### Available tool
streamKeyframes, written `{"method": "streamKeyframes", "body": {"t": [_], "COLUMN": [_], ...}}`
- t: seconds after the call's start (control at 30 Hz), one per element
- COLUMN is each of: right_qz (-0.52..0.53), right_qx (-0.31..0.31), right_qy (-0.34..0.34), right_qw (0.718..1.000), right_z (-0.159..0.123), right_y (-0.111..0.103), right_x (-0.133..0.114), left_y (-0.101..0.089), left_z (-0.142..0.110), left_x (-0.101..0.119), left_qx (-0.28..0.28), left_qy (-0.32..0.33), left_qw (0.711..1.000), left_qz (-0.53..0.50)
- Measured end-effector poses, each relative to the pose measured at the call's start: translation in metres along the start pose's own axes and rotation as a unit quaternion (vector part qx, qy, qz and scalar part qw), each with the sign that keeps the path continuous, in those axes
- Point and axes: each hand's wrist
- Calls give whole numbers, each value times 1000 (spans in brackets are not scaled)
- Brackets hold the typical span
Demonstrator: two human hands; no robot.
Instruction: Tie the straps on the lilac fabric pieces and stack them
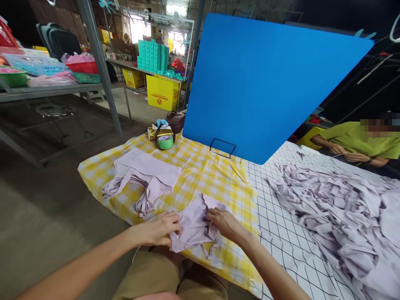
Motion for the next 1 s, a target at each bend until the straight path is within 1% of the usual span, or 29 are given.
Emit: {"method": "streamKeyframes", "body": {"t": [0.07,0.13,0.17,0.23,0.3,0.37,0.43,0.5,0.53,0.57,0.6,0.63,0.7,0.73,0.77,0.8,0.87,0.93,0.97,1.0], "right_qz": [10,60,101,199,293,386,477,548,569,575,562,524,404,345,299,271,258,245,238,239], "right_qx": [12,47,73,126,156,169,177,185,192,198,201,201,204,211,220,228,222,200,194,195], "right_qy": [16,52,74,115,145,172,195,217,235,258,280,298,322,327,327,321,283,226,207,205], "right_qw": [1000,996,989,965,932,891,839,786,764,751,752,772,831,854,869,878,897,921,929,929], "right_z": [-7,-16,-20,-29,-36,-41,-45,-46,-46,-45,-44,-43,-37,-34,-30,-27,-19,-13,-11,-10], "right_y": [-9,-24,-32,-46,-56,-60,-59,-55,-53,-51,-48,-46,-40,-36,-33,-29,-21,-13,-9,-4], "right_x": [8,14,17,22,24,24,24,26,28,30,33,35,37,35,32,26,9,-8,-16,-21], "left_y": [2,0,-1,-2,-1,2,1,-6,-11,-17,-23,-29,-38,-41,-42,-42,-39,-35,-33,-31], "left_z": [3,7,9,12,13,13,14,17,19,21,24,26,33,37,42,47,57,67,72,76], "left_x": [-5,-8,-9,-8,-5,-3,-2,-2,-2,-3,-3,-3,-2,-1,1,3,8,12,13,14], "left_qx": [5,-6,-14,-27,-34,-37,-32,-11,4,23,42,60,85,89,89,87,83,89,92,98], "left_qy": [-16,-16,-10,14,37,37,4,-45,-63,-75,-83,-90,-103,-110,-115,-119,-138,-174,-191,-204], "left_qw": [1000,999,999,999,999,998,996,985,976,964,951,937,911,898,885,870,832,780,752,724], "left_qz": [-21,-35,-35,-25,-19,-33,-82,-164,-211,-256,-296,-332,-391,-416,-442,-470,-531,-595,-625,-652]}}
Point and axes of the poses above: each hand's wrist, its own z-axis towards the middle knuckle, its own y-axis out of the palm, x = y × z, and after that the axes turned 9 degrees about x, right-handed
